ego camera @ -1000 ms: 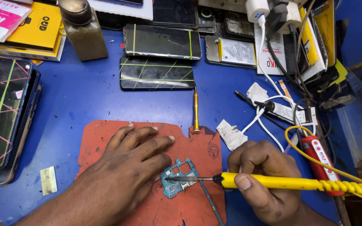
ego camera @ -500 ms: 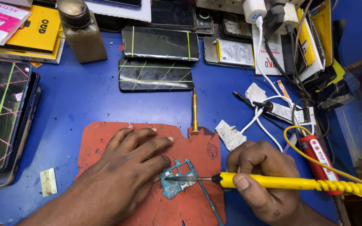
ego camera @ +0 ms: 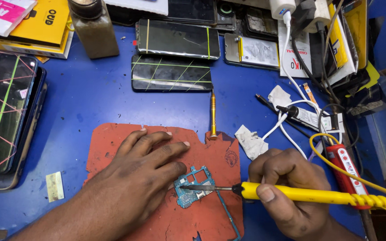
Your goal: The person uses a soldering iron to apply heat to a small blue circuit board placed on a red mat. The hands hold the board steady while the tool is applied to specific points on the board surface.
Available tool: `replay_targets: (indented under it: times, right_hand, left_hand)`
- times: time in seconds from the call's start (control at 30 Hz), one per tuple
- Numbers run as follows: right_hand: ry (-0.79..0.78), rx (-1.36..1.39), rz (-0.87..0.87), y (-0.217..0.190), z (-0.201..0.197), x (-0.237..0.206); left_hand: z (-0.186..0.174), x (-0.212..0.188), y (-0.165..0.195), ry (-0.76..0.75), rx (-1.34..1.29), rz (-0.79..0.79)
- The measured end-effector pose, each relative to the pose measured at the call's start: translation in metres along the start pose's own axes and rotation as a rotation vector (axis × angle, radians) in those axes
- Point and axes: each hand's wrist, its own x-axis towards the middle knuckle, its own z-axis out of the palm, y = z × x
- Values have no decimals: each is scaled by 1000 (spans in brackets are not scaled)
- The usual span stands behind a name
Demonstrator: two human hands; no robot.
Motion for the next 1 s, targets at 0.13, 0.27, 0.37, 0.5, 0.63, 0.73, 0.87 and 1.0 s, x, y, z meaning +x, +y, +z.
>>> replay_targets:
  times: [0.13, 0.27, 0.37, 0.5, 0.63, 0.73, 0.87, 1.0]
  right_hand:
    - [-3, 1, -17, 1, 1, 0]
    - [2, 4, -8, 0, 1, -1]
    - [1, 7, -5, 0, 1, -1]
    - [-1, 5, -8, 0, 1, 0]
    - [-4, 4, -21, 1, 2, -1]
    - [-1, 5, -5, 0, 1, -1]
    - [-3, -16, -18, 1, 2, 0]
    - [-2, -7, -7, 0, 2, 0]
  left_hand:
    - [0, 0, 0, 2, -4, -4]
    - [0, -1, 0, -7, 3, 0]
    - [0, -1, 0, -18, 1, -10]
    - [0, -1, -1, -17, -4, -8]
    - [1, 0, -1, 8, -12, 9]
    - [0, 0, 0, 17, -2, 14]
    - [0, 0, -1, 11, -8, 7]
    - [1, 0, -1, 8, 13, 13]
